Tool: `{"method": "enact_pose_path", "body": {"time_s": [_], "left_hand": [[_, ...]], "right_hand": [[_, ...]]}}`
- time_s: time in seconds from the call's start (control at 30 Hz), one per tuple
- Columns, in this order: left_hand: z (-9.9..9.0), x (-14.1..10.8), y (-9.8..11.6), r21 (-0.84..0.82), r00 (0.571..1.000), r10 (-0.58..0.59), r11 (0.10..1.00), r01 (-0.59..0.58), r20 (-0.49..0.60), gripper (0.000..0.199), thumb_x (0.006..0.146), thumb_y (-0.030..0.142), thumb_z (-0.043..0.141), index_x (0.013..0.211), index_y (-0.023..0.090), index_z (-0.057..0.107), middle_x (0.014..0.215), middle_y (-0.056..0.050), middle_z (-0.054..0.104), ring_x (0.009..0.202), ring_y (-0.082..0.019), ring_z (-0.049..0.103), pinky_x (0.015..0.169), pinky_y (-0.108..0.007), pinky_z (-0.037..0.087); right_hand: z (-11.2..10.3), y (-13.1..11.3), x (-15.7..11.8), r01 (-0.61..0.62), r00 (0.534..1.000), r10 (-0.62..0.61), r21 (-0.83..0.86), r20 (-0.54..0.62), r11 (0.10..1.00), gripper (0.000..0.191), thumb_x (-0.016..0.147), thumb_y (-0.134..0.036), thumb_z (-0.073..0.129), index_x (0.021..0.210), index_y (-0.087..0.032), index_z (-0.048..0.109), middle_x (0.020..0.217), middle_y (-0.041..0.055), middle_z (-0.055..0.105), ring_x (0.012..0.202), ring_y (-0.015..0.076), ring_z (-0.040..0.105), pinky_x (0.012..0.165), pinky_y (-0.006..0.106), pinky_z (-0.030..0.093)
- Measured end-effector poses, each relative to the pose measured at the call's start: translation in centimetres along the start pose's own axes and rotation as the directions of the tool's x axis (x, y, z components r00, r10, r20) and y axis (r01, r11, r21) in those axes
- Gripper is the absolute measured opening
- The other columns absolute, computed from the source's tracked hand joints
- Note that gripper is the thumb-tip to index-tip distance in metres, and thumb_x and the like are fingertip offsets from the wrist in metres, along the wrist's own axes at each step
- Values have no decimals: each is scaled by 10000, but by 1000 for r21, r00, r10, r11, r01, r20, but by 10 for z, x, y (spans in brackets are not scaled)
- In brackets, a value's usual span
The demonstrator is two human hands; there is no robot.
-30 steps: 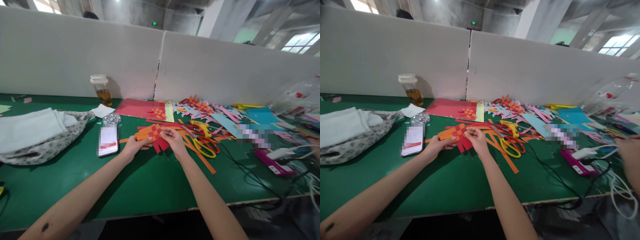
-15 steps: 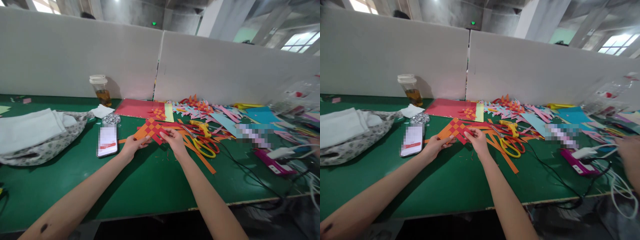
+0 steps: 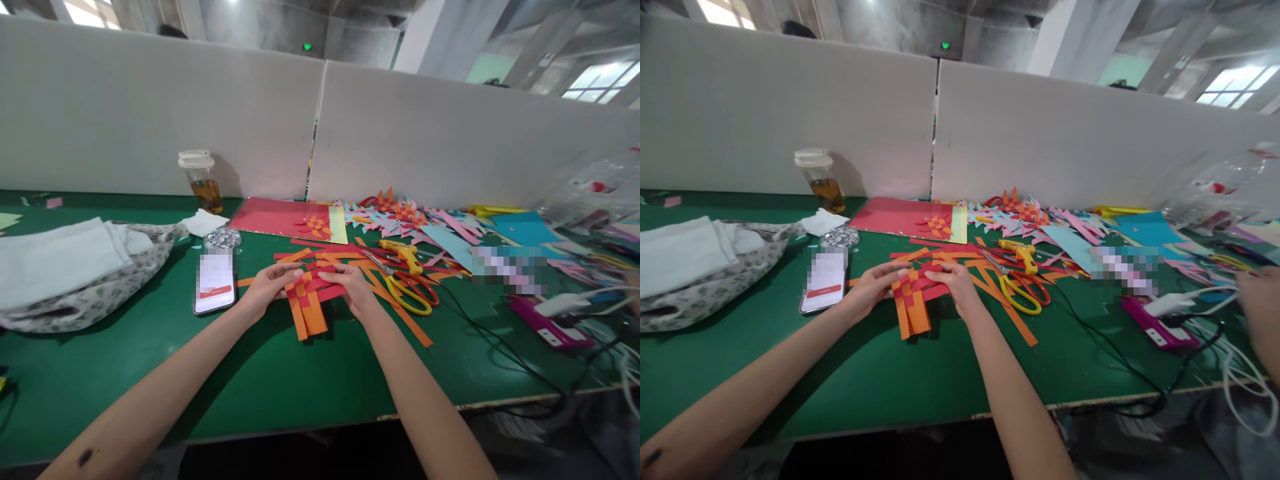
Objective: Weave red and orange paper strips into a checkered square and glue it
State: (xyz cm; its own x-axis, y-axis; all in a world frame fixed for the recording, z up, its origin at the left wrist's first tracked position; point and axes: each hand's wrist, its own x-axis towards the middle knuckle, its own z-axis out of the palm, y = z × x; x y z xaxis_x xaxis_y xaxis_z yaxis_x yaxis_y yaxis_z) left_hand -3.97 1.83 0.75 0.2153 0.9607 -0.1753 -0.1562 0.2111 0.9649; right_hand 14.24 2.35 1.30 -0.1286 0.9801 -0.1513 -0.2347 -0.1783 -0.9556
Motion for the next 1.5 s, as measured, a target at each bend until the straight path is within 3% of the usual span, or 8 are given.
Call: {"method": "enact_pose_path", "body": {"time_s": [0.1,0.23,0.5,0.8,1.03,1.2,1.33,1.5], "left_hand": [[1,-1,-3,145,1000,-7,989,8,-13,367,623,437,716,883,181,681,872,-50,659,698,-112,578,484,-153,385],[0,0,-7,191,999,-11,982,3,42,314,618,448,713,731,158,671,690,-12,621,561,-71,500,454,-158,333],[-4,3,-9,229,995,-41,973,19,91,310,631,442,705,756,160,676,690,-3,624,571,-76,518,517,-182,386],[-3,1,-4,226,959,-161,968,108,233,226,655,355,708,728,146,663,658,-1,613,603,-81,559,594,-206,468],[1,-5,-2,251,961,-166,962,108,222,239,658,362,703,744,142,667,647,9,594,580,-70,542,550,-182,459],[2,-4,-3,224,974,-156,968,116,167,221,657,346,705,730,140,670,664,-2,621,584,-82,556,569,-206,467],[1,-2,-4,202,979,-143,973,113,143,242,649,362,711,748,144,675,691,-9,639,597,-89,568,571,-208,462],[2,-2,-3,215,976,-154,969,120,154,220,649,348,716,721,147,665,659,6,624,570,-76,558,562,-198,456]], "right_hand": [[2,2,-2,-10,999,14,-72,50,997,196,514,-283,780,675,-195,711,654,12,691,635,195,648,685,350,508],[4,2,-2,-19,999,22,-105,32,994,173,537,-304,774,660,-198,714,645,18,685,607,177,638,657,331,500],[1,2,1,14,1000,-13,-129,4,992,185,516,-311,778,625,-181,705,624,17,674,571,155,605,628,309,468],[-4,5,2,39,999,-43,-126,-25,991,212,472,-293,800,592,-179,666,547,-23,611,488,117,526,554,282,400],[0,2,1,112,991,-94,-221,91,969,204,549,-315,766,668,-185,664,611,-29,611,550,94,528,582,252,399],[-1,-1,1,145,988,-127,-264,87,954,347,575,-336,751,880,-210,644,651,-28,610,619,121,568,633,270,436],[-2,3,3,128,990,-105,-281,98,951,457,510,-285,782,922,-212,599,724,-12,648,677,158,613,677,314,469],[-4,6,4,166,984,-140,-295,108,941,442,534,-278,768,930,-210,586,738,-2,655,679,167,623,673,323,482]]}}
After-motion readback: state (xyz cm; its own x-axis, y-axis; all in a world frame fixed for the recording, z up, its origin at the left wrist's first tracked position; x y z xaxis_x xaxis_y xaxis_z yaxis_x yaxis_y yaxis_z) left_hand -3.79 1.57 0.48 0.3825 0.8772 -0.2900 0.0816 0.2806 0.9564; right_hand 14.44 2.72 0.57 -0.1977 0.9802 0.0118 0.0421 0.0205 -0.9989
